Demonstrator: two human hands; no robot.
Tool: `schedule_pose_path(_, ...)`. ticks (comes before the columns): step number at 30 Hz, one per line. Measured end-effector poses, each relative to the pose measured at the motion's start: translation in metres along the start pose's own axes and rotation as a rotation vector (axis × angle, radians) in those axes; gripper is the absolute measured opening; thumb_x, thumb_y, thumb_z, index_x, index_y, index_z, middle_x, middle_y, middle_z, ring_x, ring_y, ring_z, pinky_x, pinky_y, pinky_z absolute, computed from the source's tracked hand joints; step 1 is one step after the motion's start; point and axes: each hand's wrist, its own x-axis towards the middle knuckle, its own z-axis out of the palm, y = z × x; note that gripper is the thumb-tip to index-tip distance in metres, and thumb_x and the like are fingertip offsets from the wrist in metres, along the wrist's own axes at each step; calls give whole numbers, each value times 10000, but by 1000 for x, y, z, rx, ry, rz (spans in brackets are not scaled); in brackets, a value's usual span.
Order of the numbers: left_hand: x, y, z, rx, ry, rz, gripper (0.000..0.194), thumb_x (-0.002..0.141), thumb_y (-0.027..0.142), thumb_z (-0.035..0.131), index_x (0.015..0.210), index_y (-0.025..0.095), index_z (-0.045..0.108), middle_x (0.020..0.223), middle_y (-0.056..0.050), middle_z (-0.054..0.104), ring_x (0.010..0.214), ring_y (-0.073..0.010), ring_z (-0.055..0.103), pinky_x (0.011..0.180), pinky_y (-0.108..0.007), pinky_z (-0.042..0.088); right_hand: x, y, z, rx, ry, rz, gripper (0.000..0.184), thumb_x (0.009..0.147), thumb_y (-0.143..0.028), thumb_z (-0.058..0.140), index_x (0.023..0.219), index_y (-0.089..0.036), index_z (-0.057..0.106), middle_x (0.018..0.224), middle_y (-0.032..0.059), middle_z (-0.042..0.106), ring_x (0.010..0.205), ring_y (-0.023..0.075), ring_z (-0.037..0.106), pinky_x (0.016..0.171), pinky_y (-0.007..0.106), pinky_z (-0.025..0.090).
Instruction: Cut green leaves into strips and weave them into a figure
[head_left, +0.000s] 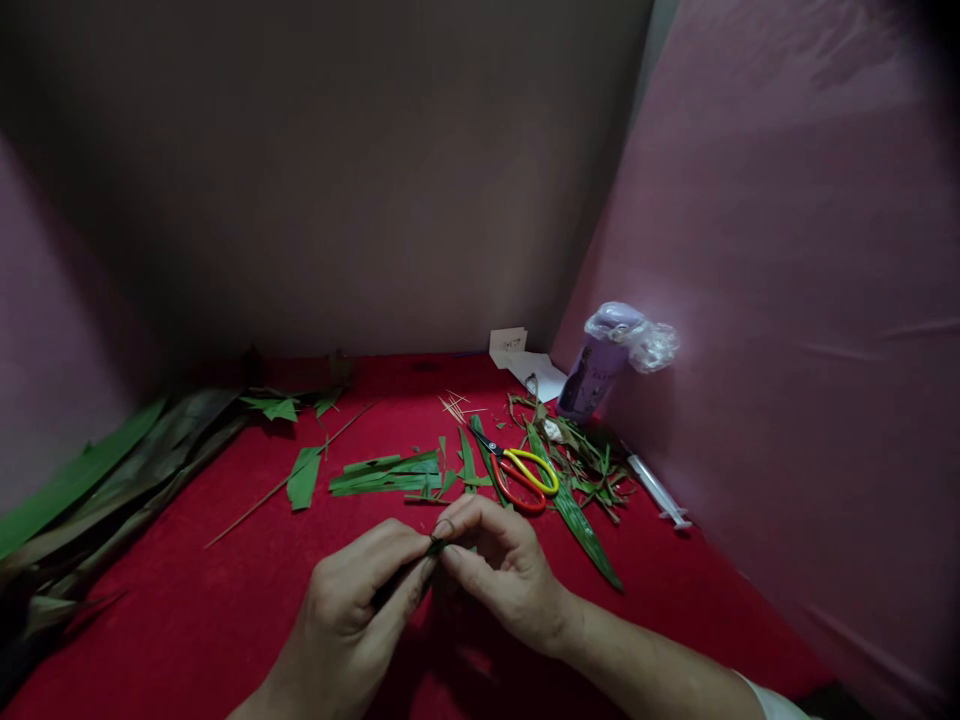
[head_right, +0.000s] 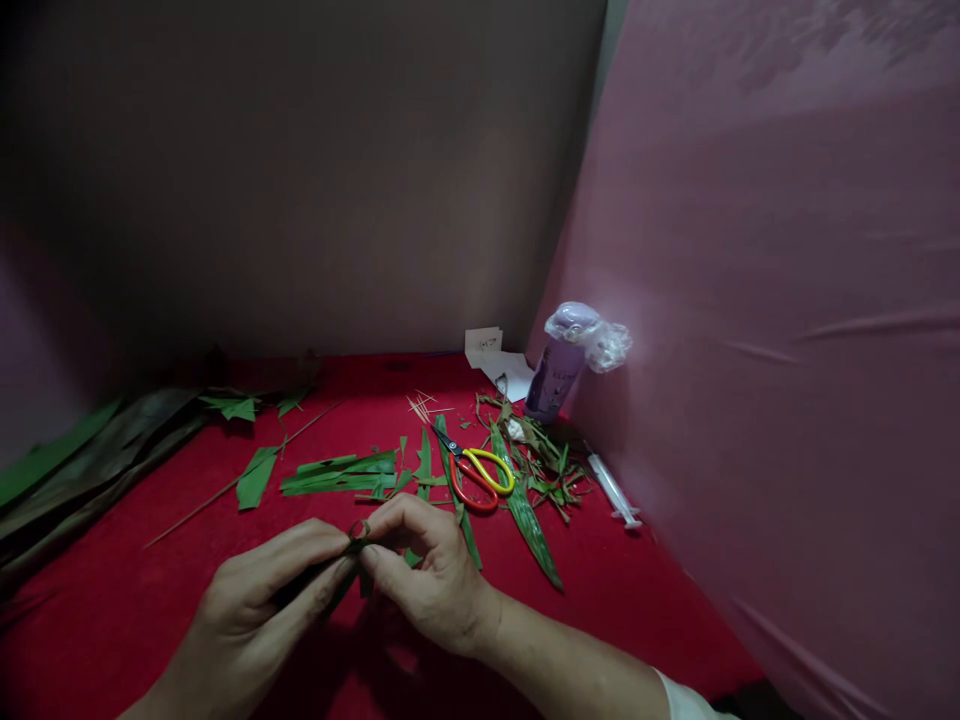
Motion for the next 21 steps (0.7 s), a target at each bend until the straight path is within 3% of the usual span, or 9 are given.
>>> schedule_pose_path(5,1,0,0,15,26,67,271,821,58,557,982,270,610,780,1,642,690,-131,618,644,-204,490,1,-1,-1,-84,31,-53,49,821,-236,621,864,-220,638,857,31,567,692,131,564,675,295,492)
schedule_pose_path(9,0,-1,-1,6,27,59,256,821,68,562,980,258,627,786,-3,657,693,-134,633,638,-200,505,1,-3,-3,-185,29,-128,77,827,-190,609,883,-229,646,853,39,592,730,147,574,704,310,492)
schedule_pose_path(15,-1,-1,-2,53,130,54,188,790,96,621,916,236,618,768,30,684,654,-106,657,602,-143,513,0,-4,-4,-308,13,-348,196,815,-100,585,967,-219,616,835,50,613,775,164,575,698,303,480)
schedule_pose_path(21,-4,-1,1,91,169,181,152,820,57,558,871,200,554,768,6,637,650,-99,628,590,-149,514,-4,-3,-3,-259,33,-324,208,827,-82,568,968,-232,600,859,49,604,814,165,574,735,313,474)
